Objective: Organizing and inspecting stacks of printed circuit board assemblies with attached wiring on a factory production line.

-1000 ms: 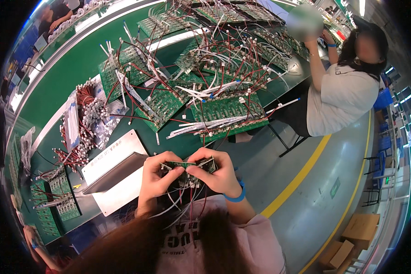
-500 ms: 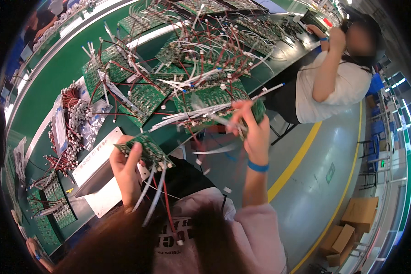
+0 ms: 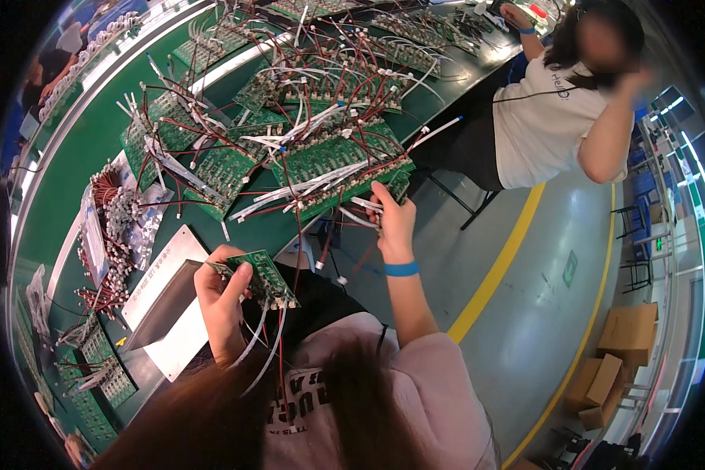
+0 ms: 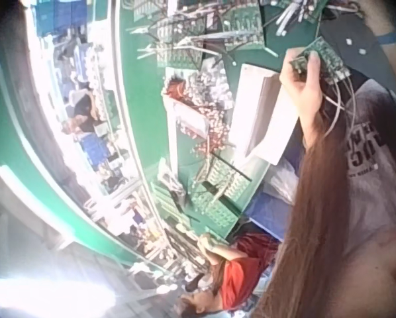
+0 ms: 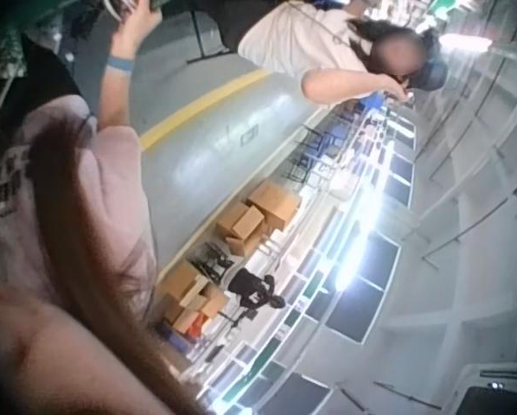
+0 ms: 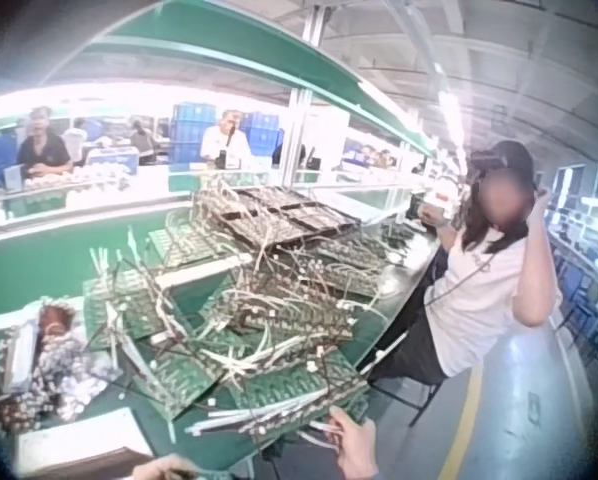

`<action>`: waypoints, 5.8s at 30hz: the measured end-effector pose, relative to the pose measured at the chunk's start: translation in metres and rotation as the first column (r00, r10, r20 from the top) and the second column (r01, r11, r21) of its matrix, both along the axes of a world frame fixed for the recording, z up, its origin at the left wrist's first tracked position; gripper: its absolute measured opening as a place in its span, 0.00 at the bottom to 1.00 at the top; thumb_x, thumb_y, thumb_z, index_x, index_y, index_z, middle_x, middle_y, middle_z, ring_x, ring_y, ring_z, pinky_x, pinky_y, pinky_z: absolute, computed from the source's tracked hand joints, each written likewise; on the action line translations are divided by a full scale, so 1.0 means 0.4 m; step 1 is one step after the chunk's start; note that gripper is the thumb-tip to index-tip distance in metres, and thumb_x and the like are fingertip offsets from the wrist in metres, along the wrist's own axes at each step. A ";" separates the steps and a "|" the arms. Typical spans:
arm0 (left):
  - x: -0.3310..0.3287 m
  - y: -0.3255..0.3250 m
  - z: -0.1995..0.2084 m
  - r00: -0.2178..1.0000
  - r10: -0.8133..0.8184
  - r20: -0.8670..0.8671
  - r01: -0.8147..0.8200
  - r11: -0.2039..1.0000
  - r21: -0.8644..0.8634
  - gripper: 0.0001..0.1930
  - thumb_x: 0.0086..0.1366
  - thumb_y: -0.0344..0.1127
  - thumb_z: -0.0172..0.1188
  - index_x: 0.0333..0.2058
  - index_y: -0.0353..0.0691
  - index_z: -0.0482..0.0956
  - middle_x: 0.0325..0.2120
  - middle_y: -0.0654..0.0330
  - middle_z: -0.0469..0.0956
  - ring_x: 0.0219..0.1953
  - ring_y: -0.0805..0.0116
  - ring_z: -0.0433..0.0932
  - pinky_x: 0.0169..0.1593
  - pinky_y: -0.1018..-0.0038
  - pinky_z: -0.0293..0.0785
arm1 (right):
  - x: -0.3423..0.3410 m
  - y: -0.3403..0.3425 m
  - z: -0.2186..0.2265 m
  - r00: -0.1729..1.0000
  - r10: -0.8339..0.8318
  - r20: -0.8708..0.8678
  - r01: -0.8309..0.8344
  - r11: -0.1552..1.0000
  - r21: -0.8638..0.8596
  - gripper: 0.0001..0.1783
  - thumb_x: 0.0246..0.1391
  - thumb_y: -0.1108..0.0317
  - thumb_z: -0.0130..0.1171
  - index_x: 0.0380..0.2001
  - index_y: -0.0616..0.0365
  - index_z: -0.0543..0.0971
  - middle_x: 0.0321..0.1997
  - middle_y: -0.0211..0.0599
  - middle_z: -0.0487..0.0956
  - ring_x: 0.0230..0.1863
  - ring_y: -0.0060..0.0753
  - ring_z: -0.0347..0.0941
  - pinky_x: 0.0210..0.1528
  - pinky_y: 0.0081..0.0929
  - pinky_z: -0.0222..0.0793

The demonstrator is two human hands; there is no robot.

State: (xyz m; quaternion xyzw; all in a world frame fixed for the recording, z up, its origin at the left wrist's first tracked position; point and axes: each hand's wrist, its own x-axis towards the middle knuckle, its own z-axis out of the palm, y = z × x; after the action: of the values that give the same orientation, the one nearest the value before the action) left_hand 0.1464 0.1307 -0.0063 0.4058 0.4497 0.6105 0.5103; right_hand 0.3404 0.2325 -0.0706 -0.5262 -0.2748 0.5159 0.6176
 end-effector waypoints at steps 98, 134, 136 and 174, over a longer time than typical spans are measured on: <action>-0.036 0.008 0.028 0.796 0.369 0.480 -0.379 0.922 -0.080 0.07 0.51 0.36 0.45 0.25 0.39 0.64 0.18 0.65 0.66 0.18 0.77 0.66 0.20 0.82 0.64 | 0.097 -0.117 0.108 0.710 0.124 -0.693 0.005 0.983 0.181 0.14 0.44 0.58 0.41 0.14 0.56 0.62 0.09 0.26 0.59 0.12 0.17 0.55 0.14 0.14 0.53; 0.077 0.065 0.112 0.951 -0.258 0.169 0.239 0.963 0.124 0.09 0.45 0.26 0.52 0.28 0.31 0.68 0.23 0.61 0.71 0.24 0.81 0.67 0.28 0.85 0.64 | -0.059 -0.152 0.234 0.806 0.477 0.351 -0.586 0.725 0.361 0.09 0.31 0.75 0.56 0.23 0.63 0.70 0.19 0.28 0.71 0.18 0.13 0.63 0.19 0.10 0.58; 0.076 0.066 0.107 0.948 -0.262 0.181 0.249 0.964 0.091 0.10 0.44 0.26 0.52 0.29 0.32 0.68 0.24 0.61 0.71 0.25 0.80 0.67 0.29 0.85 0.64 | -0.057 -0.147 0.232 0.797 0.475 0.373 -0.598 0.711 0.371 0.09 0.31 0.76 0.55 0.22 0.63 0.71 0.19 0.28 0.71 0.18 0.13 0.63 0.19 0.10 0.58; -0.018 -0.066 -0.030 0.990 -0.004 0.144 0.009 0.999 -0.035 0.10 0.53 0.38 0.42 0.29 0.39 0.65 0.10 0.68 0.63 0.12 0.84 0.58 0.15 0.89 0.52 | -0.043 -0.191 0.093 0.614 0.764 0.196 -0.785 0.617 0.054 0.08 0.30 0.77 0.54 0.19 0.62 0.67 0.18 0.24 0.65 0.21 0.14 0.59 0.24 0.11 0.55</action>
State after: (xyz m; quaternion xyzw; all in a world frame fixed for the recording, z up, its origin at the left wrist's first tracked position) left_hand 0.1390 0.1041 -0.0182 0.3531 0.4212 0.6285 0.5503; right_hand 0.3232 0.1561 -0.0336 -0.3510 -0.5559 0.6702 0.3445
